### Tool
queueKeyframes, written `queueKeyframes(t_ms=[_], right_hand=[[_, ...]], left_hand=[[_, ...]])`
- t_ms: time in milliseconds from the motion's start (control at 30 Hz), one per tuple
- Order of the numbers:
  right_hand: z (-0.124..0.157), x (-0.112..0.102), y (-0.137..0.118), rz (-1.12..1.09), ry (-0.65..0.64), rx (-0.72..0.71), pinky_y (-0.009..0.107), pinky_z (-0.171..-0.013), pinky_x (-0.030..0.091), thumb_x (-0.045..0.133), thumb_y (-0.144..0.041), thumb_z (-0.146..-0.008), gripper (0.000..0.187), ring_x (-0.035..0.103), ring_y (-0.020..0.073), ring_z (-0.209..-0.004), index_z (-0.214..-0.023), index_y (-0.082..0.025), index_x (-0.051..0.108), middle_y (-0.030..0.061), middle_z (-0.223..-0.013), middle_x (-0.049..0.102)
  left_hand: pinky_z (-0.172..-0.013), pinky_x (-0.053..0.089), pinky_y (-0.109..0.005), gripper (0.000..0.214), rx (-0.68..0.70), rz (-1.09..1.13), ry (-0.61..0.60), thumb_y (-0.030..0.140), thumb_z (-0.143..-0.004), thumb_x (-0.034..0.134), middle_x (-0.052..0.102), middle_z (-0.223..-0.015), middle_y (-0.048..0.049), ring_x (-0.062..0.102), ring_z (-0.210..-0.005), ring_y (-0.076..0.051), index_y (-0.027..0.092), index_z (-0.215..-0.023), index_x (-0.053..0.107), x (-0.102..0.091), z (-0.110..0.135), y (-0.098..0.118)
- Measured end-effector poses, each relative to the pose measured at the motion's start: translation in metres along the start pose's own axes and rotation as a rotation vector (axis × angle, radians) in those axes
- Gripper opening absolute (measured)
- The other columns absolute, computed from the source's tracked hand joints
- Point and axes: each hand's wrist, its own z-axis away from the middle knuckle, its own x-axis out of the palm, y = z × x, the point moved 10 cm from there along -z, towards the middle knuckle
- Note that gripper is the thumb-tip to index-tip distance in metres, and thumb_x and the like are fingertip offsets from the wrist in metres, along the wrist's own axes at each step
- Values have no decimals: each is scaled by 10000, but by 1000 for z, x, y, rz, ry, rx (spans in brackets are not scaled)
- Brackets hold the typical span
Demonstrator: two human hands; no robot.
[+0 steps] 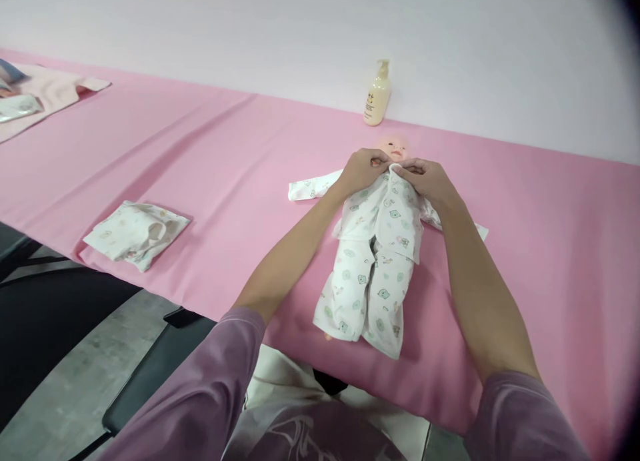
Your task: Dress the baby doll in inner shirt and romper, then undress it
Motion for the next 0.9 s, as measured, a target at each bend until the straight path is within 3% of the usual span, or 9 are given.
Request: queueKeyframes(t_ms=[100, 300, 500, 733, 900], right_hand=[[-1, 0, 1, 20, 3, 5, 483, -1008, 712, 1084, -731, -689, 576, 837, 327, -1079, -935, -264, 854, 75, -1035, 880], [-2, 1, -2, 7, 16, -6, 462, -1000, 719, 1093, -678, -698, 534, 839, 313, -1089, -916, -268, 829, 72, -1030, 879], [-1, -1, 1, -12, 15, 14, 484, -1025, 720, 1103, -650, -685, 534, 847, 322, -1111, -962, -268, 855, 71, -1075, 895], [0, -2, 4, -18, -53, -17, 461, -1045, 711, 1059, -625, -780, 477, 844, 311, -1146, -1037, -265, 882, 67, -1101, 889], [-2, -4, 6, -55, -13, -21, 486, -1102, 689, 1088, -700, -693, 590, 828, 316, -1174, -1042, -267, 891, 61, -1126, 895]], left_hand=[[-1009, 590, -404, 270, -71, -26, 7, 383, -1042, 755, 850, -976, -80, 756, -997, -253, 223, -831, 812, 0, 4, 3], [-1034, 608, -411, 106, -172, 18, 63, 285, -965, 805, 874, -1056, -111, 792, -1061, -270, 203, -924, 858, 1, 8, -2], [-1080, 618, -430, 133, -146, 14, 80, 279, -992, 759, 896, -1103, -116, 817, -1113, -293, 215, -943, 865, 6, 0, -15], [-1095, 590, -428, 227, -131, -84, 84, 343, -1070, 716, 878, -1049, -101, 799, -1079, -285, 232, -894, 806, 14, -7, -23], [-1099, 582, -419, 186, -139, -129, 113, 355, -1099, 701, 890, -1193, -105, 805, -1142, -280, 232, -1000, 798, 14, -4, -22]])
